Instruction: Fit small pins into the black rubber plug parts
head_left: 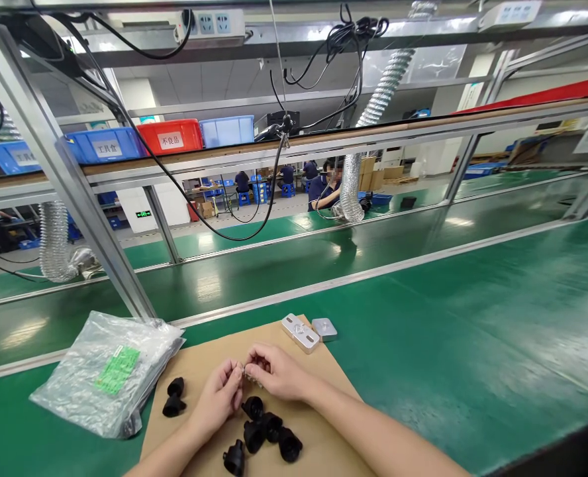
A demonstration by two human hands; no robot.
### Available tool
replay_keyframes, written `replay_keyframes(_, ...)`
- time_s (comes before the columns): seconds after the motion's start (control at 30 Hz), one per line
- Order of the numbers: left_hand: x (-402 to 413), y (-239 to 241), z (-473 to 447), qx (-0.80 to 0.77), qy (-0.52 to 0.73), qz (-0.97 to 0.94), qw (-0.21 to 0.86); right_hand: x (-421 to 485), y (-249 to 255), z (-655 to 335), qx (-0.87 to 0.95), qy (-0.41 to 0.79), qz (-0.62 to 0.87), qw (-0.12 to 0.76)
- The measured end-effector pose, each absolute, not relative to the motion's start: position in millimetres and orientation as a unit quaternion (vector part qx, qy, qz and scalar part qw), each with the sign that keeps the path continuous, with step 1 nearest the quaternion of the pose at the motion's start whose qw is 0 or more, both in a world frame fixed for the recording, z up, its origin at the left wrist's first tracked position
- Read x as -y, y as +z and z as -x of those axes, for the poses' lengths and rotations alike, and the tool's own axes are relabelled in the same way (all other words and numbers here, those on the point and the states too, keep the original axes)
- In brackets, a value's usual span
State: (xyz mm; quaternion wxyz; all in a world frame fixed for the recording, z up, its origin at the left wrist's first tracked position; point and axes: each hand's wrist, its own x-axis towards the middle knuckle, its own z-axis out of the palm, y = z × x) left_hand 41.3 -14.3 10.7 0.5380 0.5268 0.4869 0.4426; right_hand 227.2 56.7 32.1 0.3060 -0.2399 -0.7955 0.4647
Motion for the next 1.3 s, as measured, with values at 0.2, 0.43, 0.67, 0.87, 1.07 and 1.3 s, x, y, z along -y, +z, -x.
replay_keyframes(0.2, 14.7, 11.9, -42.2, -0.489, 0.437, -0.531, 0.537, -57.7, 30.6, -228.0, 0.82, 0.425, 0.23, 0.305)
replay_keyframes(0.43, 10.7, 0.2, -38.0, -0.491, 0.45, -0.516, 0.539, -56.6, 29.6, -227.0, 0.85, 0.345, 0.229, 0.326)
replay_keyframes(0.67, 7.2, 6.9, -36.5, -0.488, 0.473, -0.468, 0.565, -51.1, 29.4, -224.5, 0.888, 0.25, 0.203, 0.33)
replay_keyframes(0.87, 8.8, 14.3, -32.2, -0.486, 0.47, -0.433, 0.596, -47.7, 38.8, -228.3, 0.918, 0.187, 0.19, 0.293)
replay_keyframes(1.07, 7.5, 18.3, -31.4, -0.475, 0.46, -0.433, 0.612, -51.1, 37.7, -227.7, 0.885, 0.3, 0.171, 0.312)
replay_keyframes(1.3, 6.3, 20.6, -26.9, -0.441, 0.45, -0.423, 0.651, -54.5, 38.1, -225.1, 0.849, 0.381, 0.155, 0.332)
